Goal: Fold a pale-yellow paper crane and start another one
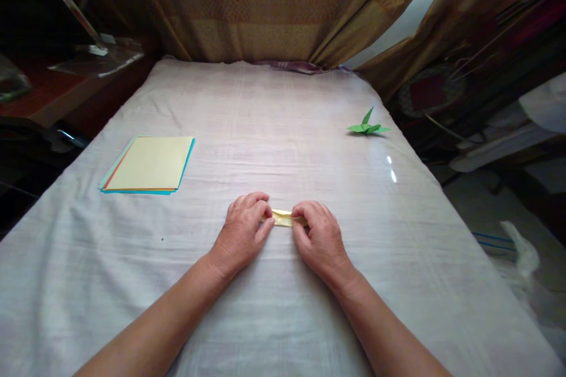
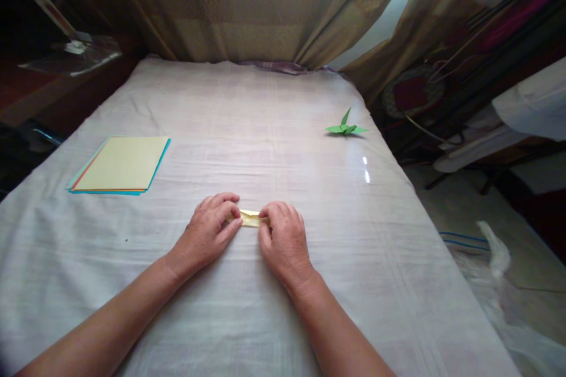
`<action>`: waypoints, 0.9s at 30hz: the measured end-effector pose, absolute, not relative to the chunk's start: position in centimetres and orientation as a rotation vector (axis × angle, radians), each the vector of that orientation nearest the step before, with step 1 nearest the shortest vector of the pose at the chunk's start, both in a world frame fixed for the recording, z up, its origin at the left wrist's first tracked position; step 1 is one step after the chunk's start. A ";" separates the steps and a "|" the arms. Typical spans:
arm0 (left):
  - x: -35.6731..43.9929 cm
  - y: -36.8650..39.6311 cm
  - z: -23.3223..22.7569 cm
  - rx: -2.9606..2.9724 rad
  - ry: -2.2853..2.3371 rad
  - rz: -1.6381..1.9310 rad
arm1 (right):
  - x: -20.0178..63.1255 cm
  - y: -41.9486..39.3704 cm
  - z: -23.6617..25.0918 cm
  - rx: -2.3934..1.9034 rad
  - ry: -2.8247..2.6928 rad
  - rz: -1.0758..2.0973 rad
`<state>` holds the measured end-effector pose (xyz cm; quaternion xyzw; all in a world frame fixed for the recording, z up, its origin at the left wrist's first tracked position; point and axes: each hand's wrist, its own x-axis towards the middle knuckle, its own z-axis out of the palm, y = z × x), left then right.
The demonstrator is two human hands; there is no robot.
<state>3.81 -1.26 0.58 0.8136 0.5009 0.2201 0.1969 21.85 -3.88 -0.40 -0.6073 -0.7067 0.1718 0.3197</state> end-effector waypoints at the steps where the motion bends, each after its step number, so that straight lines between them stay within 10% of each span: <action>1: 3.9 -1.3 0.6 2.285 1.418 0.616 | 21.6 -3.9 -0.3 -1.627 -1.863 0.424; 27: 3.4 -1.9 -0.2 2.681 1.356 0.666 | 23.2 -4.3 -1.2 -1.409 -2.067 0.320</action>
